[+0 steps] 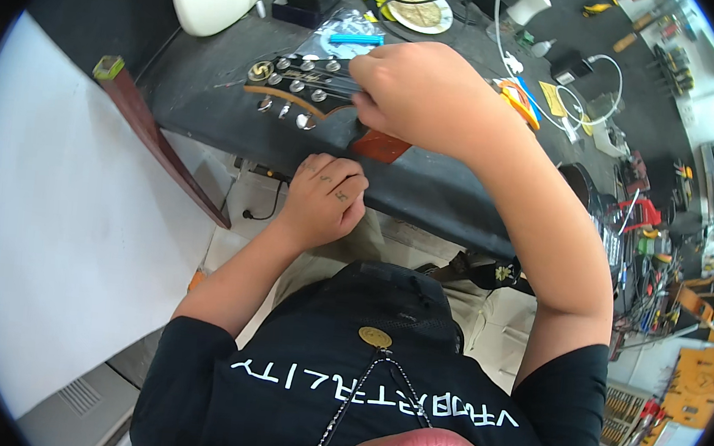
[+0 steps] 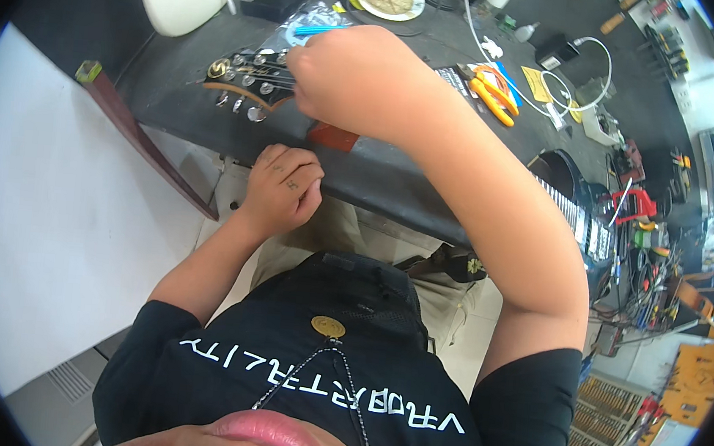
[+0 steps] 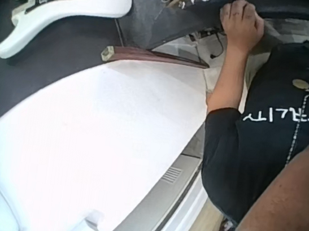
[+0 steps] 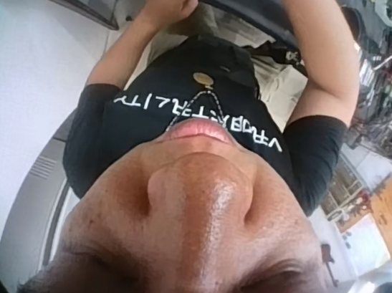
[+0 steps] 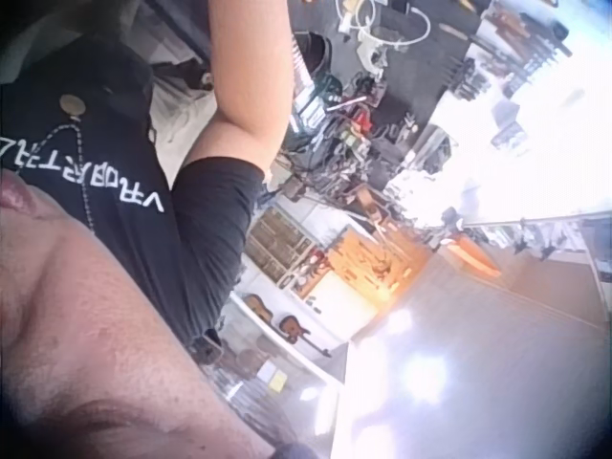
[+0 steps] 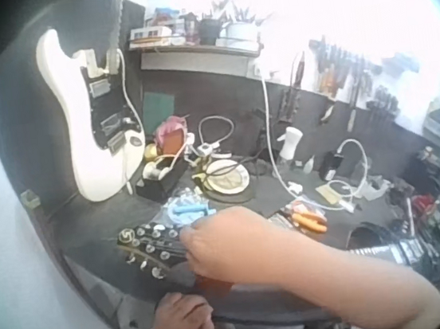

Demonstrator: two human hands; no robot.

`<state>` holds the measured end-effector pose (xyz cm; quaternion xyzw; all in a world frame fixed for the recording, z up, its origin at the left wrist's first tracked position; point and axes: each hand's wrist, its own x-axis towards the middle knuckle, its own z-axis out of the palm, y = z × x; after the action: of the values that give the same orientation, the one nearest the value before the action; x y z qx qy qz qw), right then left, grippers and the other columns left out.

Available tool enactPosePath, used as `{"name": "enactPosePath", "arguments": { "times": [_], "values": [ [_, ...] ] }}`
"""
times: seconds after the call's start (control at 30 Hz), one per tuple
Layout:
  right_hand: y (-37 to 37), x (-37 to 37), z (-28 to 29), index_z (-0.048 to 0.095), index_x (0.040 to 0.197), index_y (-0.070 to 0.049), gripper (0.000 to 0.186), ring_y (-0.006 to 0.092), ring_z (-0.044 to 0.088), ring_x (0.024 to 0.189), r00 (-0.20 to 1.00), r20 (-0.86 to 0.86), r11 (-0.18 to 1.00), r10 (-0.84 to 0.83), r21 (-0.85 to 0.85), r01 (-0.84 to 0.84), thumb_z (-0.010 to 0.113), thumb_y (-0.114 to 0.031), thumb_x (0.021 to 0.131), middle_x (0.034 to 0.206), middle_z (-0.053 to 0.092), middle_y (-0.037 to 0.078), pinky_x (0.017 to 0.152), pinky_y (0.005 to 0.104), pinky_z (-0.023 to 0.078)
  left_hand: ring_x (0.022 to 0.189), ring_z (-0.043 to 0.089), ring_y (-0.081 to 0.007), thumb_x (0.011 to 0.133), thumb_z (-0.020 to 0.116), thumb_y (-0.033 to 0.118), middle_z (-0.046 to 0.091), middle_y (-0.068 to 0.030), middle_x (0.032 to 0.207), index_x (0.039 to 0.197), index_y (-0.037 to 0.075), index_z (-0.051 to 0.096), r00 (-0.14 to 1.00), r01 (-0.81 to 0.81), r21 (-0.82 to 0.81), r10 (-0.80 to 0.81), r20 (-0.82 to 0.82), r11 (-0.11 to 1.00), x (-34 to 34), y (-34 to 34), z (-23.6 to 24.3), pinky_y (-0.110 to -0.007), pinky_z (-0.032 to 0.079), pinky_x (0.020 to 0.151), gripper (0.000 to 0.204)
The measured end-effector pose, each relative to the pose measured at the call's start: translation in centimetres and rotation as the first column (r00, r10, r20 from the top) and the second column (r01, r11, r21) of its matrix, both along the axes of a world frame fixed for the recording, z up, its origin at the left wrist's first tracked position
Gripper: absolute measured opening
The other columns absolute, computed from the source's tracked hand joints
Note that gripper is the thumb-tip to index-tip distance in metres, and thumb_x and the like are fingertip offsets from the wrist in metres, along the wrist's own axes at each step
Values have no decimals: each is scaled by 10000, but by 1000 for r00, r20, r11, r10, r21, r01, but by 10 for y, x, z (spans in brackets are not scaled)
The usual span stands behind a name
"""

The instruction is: Replacing or repairing components on the headstock of an electric guitar.

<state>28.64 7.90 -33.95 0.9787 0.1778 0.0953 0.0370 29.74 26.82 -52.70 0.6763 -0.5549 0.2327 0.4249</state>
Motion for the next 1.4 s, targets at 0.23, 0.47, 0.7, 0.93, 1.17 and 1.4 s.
{"name": "enactPosePath", "arguments": {
  "times": [0.23,0.47,0.7,0.93,1.17,1.4],
  "values": [
    [-73,9,32,745,906,-2,362,302,610,572,972,52,926,-229,321,201,672,-332,1036,669,645,170,593,428,494,831,621,-293,749,738,18,687,-61,995,944,87,693,1000,13,-14,-14,-7,1000,0,-5,4,-422,492,761,211],
    [-195,31,-41,759,1036,-30,232,352,746,925,855,-200,858,-479,100,504,727,-235,932,980,772,181,842,464,589,833,621,-290,731,730,57,684,-60,987,926,96,691,998,-44,-2,44,41,999,0,-10,-10,-431,493,760,203],
    [-194,49,-80,776,1099,-55,258,358,747,1064,813,-297,851,-500,7,526,811,-130,855,1091,788,157,910,458,595,834,617,-281,708,711,91,676,-48,992,923,110,685,990,-99,8,97,100,995,0,-5,-9,-426,495,759,218],
    [-209,49,-80,767,1057,-48,288,329,746,1029,809,-374,848,-454,98,521,856,-77,785,1034,783,129,877,435,597,837,612,-275,702,695,106,671,-39,1004,932,120,682,987,-112,3,111,115,994,-1,-9,-9,-416,494,756,230],
    [-175,46,-52,771,1058,-53,274,261,743,954,854,-337,807,-396,317,499,874,-102,809,991,779,110,834,400,584,844,601,-262,694,694,125,666,-31,1012,935,126,681,985,-116,2,115,126,993,0,-8,-12,-419,487,760,242],
    [-53,23,5,766,1060,-38,187,158,683,841,986,-162,783,47,619,64,822,-19,882,903,742,53,786,325,564,833,601,-263,673,703,111,670,-38,998,920,111,685,989,-111,5,110,103,994,-1,-7,-10,-416,476,747,248]
  ]
}}
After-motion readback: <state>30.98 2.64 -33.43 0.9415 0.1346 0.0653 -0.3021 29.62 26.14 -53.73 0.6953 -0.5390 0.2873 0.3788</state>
